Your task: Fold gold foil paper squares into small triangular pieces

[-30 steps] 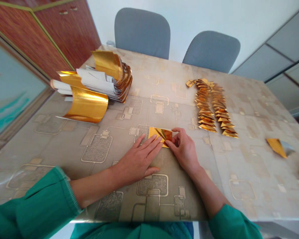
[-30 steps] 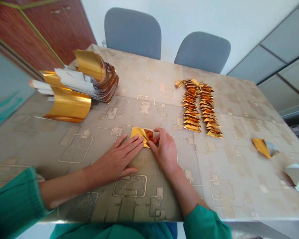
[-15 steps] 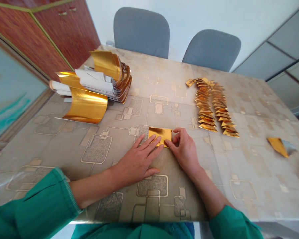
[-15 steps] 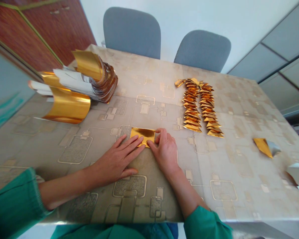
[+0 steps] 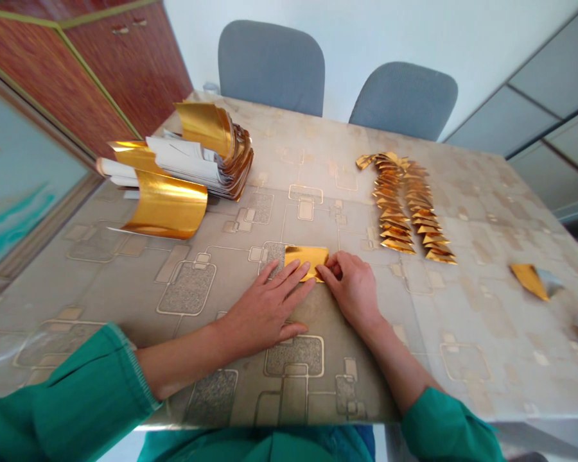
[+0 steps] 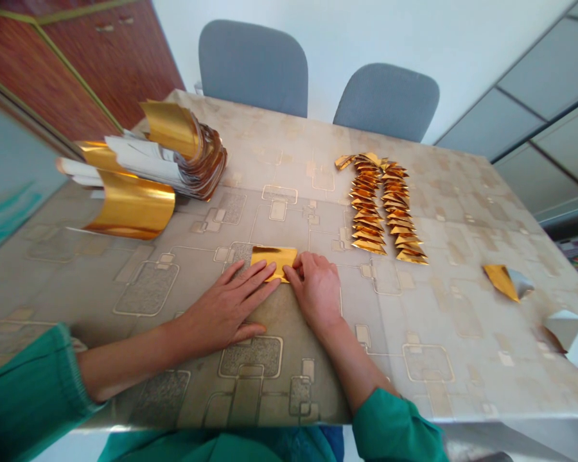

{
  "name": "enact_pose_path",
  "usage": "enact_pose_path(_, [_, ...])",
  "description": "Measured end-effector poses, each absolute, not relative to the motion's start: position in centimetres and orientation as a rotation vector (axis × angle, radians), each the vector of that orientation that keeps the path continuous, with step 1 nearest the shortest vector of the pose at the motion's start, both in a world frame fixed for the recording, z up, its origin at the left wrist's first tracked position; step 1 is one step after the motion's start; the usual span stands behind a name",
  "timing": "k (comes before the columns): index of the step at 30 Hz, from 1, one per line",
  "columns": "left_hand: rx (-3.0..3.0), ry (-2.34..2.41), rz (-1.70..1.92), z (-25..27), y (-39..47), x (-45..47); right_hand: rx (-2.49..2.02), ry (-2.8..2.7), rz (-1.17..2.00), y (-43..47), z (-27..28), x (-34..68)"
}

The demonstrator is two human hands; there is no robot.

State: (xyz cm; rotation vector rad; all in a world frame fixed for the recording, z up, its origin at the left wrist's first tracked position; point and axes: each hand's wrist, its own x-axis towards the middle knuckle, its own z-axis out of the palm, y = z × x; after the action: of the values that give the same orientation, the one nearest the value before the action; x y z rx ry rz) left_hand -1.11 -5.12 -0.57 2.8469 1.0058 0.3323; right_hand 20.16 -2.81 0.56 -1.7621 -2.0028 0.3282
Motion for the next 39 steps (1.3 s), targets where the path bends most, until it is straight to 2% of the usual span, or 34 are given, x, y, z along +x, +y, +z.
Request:
enact_pose_path(18, [2.87,0.913,0.358,-0.8,-5.4,-1.2,-1.796,-1.804,0.573,-2.2,0.5,21.0])
enact_pose_path(25, [2.85,0.917,0.335,-0.7,-5.4,-1.2,-1.829,-1.839,0.568,-2.1,0.7,20.9])
enact_pose_path(39, [2.864,0.921,0.358,-0.9,-5.3,-1.2,-2.168,-1.894,0.441,-1.3,1.8,19.9])
